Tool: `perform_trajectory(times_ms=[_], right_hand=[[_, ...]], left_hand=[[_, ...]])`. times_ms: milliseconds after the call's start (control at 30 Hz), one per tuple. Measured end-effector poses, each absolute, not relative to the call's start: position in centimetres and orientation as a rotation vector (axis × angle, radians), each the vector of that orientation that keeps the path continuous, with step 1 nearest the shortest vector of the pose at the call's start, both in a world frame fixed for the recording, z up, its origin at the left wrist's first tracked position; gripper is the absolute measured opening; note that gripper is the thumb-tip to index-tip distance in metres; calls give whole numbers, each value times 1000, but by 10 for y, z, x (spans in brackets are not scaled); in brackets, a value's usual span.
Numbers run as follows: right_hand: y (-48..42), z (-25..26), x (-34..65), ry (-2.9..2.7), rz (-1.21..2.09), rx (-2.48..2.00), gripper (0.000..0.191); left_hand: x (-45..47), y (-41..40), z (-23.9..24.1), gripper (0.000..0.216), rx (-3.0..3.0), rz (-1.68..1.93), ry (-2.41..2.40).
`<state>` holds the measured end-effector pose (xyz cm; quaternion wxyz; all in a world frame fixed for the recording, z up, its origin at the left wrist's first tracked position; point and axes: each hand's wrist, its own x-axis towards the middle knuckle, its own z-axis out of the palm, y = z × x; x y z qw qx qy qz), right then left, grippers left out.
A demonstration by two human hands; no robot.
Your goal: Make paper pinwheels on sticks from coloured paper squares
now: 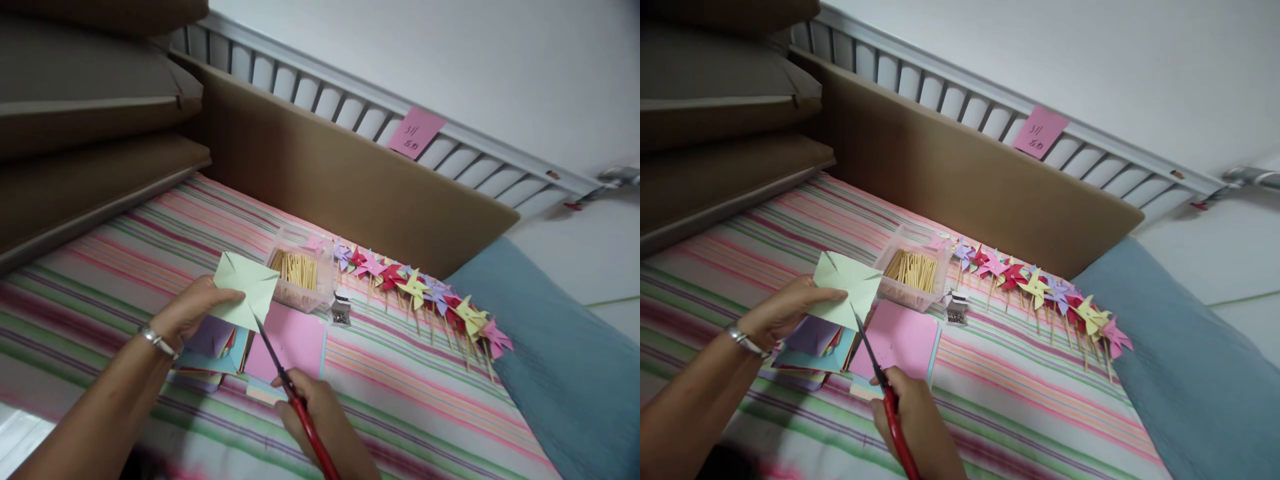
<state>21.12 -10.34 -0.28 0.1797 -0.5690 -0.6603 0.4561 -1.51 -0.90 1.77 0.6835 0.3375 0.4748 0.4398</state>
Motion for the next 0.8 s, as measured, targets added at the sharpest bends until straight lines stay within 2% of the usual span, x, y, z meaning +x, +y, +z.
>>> perform_trajectory(times_ms=[133, 333, 500, 633, 800], right_hand=[[-100, 2, 228, -1772, 1223, -1614, 27], [-92, -7, 239, -1624, 1018, -1384, 38], [-89, -17, 237, -1324, 1058, -1298, 43], [-88, -21, 236, -1265, 1059, -1382, 37], [-86, -25, 235, -1049, 1132, -1280, 29]], left_hand=[[-16, -10, 18, 16, 795, 881, 1067], [-2, -13, 16, 15, 885, 807, 1075], [29, -18, 1, 14, 1098, 522, 1004], [49, -23, -11, 14, 1227, 423, 928], [55, -21, -10, 22, 1066, 519, 886]])
